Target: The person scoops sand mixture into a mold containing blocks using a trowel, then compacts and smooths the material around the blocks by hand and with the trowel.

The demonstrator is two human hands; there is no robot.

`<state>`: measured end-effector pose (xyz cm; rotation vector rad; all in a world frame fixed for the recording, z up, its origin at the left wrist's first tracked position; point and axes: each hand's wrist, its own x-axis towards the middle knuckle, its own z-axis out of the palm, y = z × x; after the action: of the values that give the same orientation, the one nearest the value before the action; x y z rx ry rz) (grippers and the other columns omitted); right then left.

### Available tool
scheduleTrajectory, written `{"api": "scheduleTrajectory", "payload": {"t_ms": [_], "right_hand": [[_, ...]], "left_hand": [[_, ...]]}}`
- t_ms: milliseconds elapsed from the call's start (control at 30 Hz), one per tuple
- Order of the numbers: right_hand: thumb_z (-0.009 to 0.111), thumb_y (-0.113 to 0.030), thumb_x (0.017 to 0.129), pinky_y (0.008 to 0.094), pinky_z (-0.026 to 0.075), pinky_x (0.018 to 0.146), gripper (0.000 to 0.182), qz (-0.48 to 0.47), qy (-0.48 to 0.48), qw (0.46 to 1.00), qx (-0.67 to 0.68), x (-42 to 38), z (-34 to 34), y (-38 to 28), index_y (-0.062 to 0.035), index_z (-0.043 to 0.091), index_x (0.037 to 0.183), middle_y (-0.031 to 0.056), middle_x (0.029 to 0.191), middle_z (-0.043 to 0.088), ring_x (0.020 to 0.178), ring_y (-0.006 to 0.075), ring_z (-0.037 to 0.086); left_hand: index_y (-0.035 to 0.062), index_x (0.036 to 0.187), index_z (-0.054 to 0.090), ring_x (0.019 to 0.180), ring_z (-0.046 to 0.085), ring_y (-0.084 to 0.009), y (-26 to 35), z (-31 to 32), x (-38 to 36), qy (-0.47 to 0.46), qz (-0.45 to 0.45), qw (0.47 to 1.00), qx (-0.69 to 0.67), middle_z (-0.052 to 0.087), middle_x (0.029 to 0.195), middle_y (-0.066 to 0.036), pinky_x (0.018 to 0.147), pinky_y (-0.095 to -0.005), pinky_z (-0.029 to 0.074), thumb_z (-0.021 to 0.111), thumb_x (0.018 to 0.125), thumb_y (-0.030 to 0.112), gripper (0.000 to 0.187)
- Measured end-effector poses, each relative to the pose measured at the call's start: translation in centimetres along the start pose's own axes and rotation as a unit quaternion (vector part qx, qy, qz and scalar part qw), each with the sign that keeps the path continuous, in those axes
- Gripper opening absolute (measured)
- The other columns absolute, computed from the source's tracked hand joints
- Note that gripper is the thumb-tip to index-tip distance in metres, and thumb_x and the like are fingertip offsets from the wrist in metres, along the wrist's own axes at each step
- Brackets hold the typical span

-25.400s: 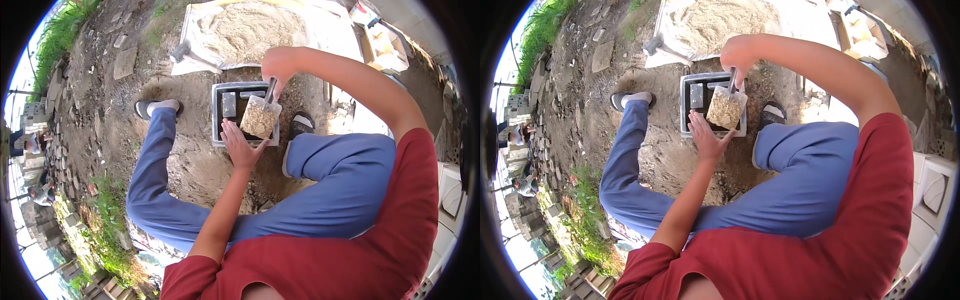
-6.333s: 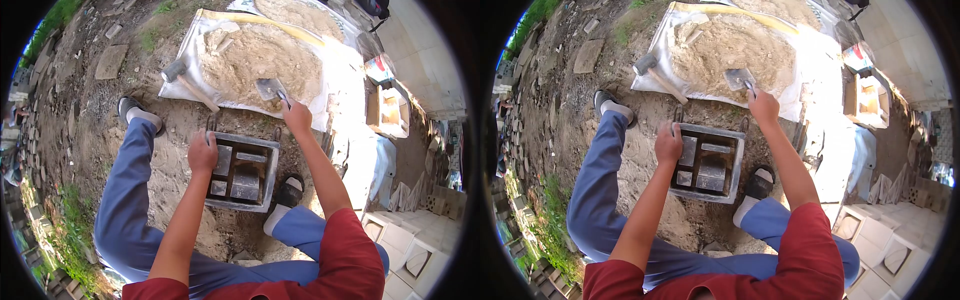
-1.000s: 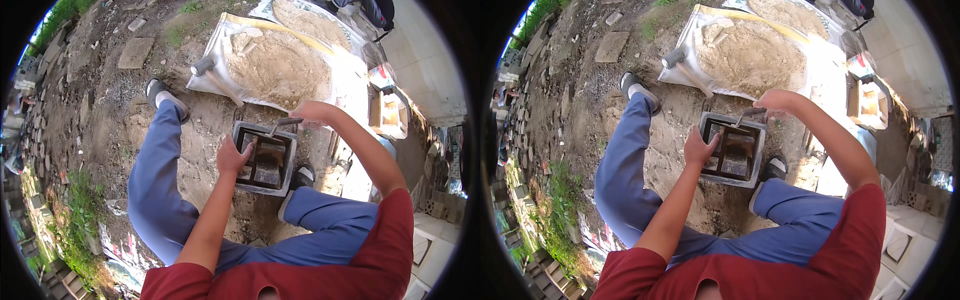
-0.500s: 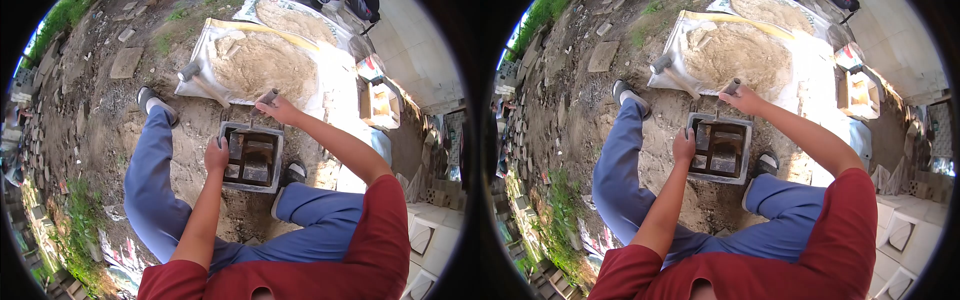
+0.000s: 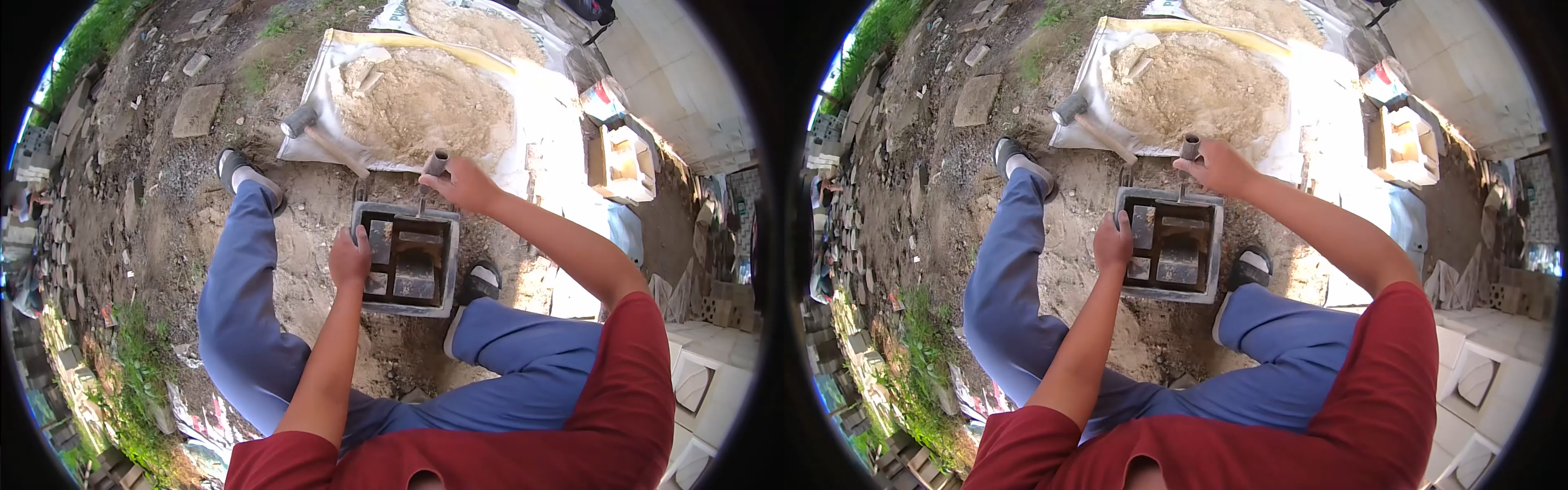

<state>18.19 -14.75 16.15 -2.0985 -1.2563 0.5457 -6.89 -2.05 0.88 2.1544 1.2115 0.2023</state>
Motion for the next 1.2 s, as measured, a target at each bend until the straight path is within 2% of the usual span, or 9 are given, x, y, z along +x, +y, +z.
{"api": "scheduleTrajectory", "payload": {"t_ms": [133,167,333,533,600,700,800,900,1200], "right_hand": [[0.077,-0.044,0.097,0.0461,0.051,0.071,0.047,0.066,-0.013,0.998,-0.014,0.0,-0.6,-0.5,0.0021,0.068,0.089,0.021,0.079,0.069,0.073,0.0363,0.066],[0.077,-0.043,0.097,0.0449,0.051,0.07,0.045,-0.005,0.01,1.0,0.013,0.1,2.3,4.0,0.0019,0.071,0.091,0.0205,0.079,0.071,0.072,0.033,0.067],[0.077,-0.037,0.098,0.0431,0.053,0.073,0.038,0.068,-0.034,0.996,0.053,0.6,1.0,1.2,0.0004,0.072,0.101,0.0205,0.083,0.073,0.077,0.0311,0.071],[0.078,-0.033,0.098,0.0375,0.055,0.073,0.033,0.006,0.053,0.998,0.046,1.7,4.2,2.5,-0.0008,0.072,0.101,0.0138,0.084,0.077,0.074,0.0221,0.07],[0.079,-0.033,0.098,0.0374,0.055,0.077,0.033,0.108,0.049,0.979,0.164,2.2,4.1,1.2,-0.0009,0.072,0.101,0.0133,0.087,0.078,0.078,0.0217,0.071],[0.078,-0.033,0.099,0.0371,0.055,0.079,0.032,0.069,0.027,0.974,0.215,3.3,4.9,0.0,-0.0014,0.072,0.101,0.0136,0.089,0.077,0.082,0.0209,0.071],[0.077,-0.032,0.099,0.0376,0.054,0.08,0.031,0.053,-0.004,0.998,0.035,2.8,3.5,-2.1,-0.0017,0.072,0.102,0.0132,0.089,0.076,0.084,0.0213,0.071],[0.078,-0.033,0.099,0.0388,0.054,0.079,0.032,0.093,-0.039,0.995,-0.021,1.7,0.8,-3.3,-0.0018,0.073,0.102,0.0134,0.089,0.075,0.083,0.024,0.071],[0.079,-0.032,0.098,0.0388,0.054,0.079,0.032,0.107,0.047,0.992,0.046,1.2,3.5,0.9,-0.0006,0.073,0.101,0.015,0.092,0.076,0.083,0.0253,0.07]], "left_hand": [[-0.0012,0.107,0.064,0.099,0.066,-0.0521,-1.0,0.7,0.2,0.027,0.023,0.999,-0.04,0.07,0.104,-0.03,0.087,-0.06,0.051,0.04,0.11,0.043,0.051],[-0.0012,0.107,0.064,0.099,0.066,-0.0521,-0.8,0.6,0.1,0.027,0.021,0.999,-0.04,0.07,0.104,-0.03,0.087,-0.06,0.051,0.04,0.11,0.043,0.051],[0.0017,0.107,0.064,0.097,0.067,-0.0484,-1.0,0.6,0.0,0.038,0.036,0.998,-0.033,0.07,0.104,-0.025,0.086,-0.0585,0.053,0.042,0.107,0.036,0.041],[0.0016,0.106,0.064,0.097,0.067,-0.0477,-0.9,0.8,0.1,0.043,0.022,0.998,-0.027,0.07,0.102,-0.026,0.085,-0.0586,0.054,0.048,0.103,0.036,0.038],[0.0015,0.105,0.064,0.097,0.068,-0.0473,-0.8,0.6,0.0,0.039,0.017,0.999,-0.02,0.07,0.102,-0.026,0.085,-0.0585,0.054,0.05,0.103,0.036,0.038],[0.0013,0.105,0.064,0.096,0.068,-0.047,0.0,0.0,-0.2,0.036,0.015,0.999,-0.012,0.07,0.101,-0.026,0.085,-0.0583,0.054,0.053,0.102,0.038,0.039],[0.0012,0.104,0.064,0.093,0.069,-0.0474,-0.1,0.2,0.1,0.036,0.009,0.999,-0.013,0.071,0.099,-0.026,0.083,-0.0582,0.055,0.053,0.102,0.039,0.039],[0.0007,0.105,0.064,0.091,0.07,-0.0482,0.1,-0.1,-0.2,0.031,-0.01,0.999,-0.009,0.071,0.097,-0.027,0.081,-0.0586,0.055,0.051,0.104,0.038,0.04],[0.0021,0.1,0.063,0.082,0.07,-0.0474,0.3,0.1,-0.3,0.045,0.001,0.999,0.006,0.072,0.09,-0.024,0.074,-0.0587,0.056,0.052,0.102,0.034,0.034]]}}
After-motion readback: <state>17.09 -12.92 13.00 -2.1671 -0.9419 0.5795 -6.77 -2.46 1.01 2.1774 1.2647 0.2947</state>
